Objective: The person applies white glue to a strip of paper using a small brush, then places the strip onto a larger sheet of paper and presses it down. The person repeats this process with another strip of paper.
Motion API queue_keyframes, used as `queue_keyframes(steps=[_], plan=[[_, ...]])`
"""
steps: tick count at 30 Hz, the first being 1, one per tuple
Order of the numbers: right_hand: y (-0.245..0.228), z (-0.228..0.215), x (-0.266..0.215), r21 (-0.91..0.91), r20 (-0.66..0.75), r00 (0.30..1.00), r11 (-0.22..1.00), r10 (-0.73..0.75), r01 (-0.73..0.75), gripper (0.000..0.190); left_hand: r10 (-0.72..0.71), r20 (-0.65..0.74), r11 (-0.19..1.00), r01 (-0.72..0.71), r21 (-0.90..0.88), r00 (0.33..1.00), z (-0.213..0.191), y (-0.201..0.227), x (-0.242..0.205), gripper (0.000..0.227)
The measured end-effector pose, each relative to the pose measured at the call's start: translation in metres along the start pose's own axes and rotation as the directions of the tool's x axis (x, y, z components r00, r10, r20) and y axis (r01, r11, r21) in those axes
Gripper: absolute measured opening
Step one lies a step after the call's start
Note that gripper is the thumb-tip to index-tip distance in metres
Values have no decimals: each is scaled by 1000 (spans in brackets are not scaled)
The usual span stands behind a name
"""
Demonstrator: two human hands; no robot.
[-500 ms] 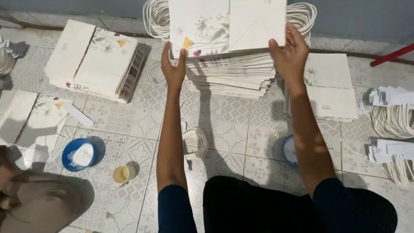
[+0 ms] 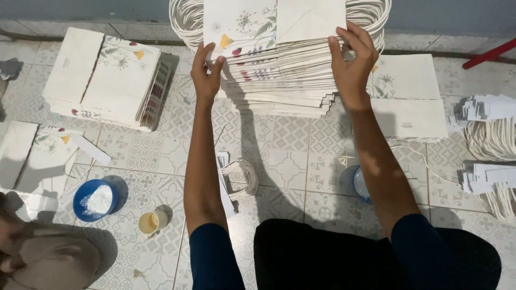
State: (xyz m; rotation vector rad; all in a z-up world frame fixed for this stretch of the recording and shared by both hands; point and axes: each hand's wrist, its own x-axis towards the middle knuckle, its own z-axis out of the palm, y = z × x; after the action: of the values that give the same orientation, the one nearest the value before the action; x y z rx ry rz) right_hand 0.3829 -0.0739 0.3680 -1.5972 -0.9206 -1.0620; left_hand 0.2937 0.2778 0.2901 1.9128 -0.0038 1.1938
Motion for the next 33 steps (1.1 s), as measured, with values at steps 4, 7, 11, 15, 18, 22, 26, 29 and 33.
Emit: queue_keyframes(steps=[4, 7, 11, 15, 18, 22, 26, 29, 33], plan=[[-1, -10, -1, 23, 33, 999, 1000, 13, -14, 20, -37, -80, 999, 34, -41, 996, 10, -7, -8, 42], [4, -23, -19, 60, 52, 999, 998, 13, -17, 34, -170, -116, 984, 163, -67, 979, 23, 7, -24, 63], [9, -62, -108, 18, 159, 980, 992, 123, -127, 28, -288, -417, 958, 266, -110, 862, 83, 7, -105, 71], [18, -110, -232, 27, 388, 876, 947, 286, -321, 22, -396, -306, 917, 391, -80, 866, 173, 31, -226, 46], [41, -156, -275, -57, 503, 752, 885, 425, -462, 23, -497, -26, 867, 494, -67, 868, 241, 60, -310, 36], [105, -218, -270, -113, 403, 806, 898, 433, -426, 25, -484, 199, 864, 501, -47, 852, 308, 76, -345, 36], [169, -276, -260, -320, 439, 588, 730, 679, -604, 33, -375, 309, 926, 371, 75, 874, 360, 85, -326, 26], [229, -304, -297, -270, 333, 675, 753, 658, -600, 28, -357, 376, 934, 333, 129, 855, 394, 89, -308, 31], [294, -344, -356, -339, 240, 496, 551, 834, -762, 44, -324, 349, 938, 252, 236, 879, 433, 76, -302, 45]])
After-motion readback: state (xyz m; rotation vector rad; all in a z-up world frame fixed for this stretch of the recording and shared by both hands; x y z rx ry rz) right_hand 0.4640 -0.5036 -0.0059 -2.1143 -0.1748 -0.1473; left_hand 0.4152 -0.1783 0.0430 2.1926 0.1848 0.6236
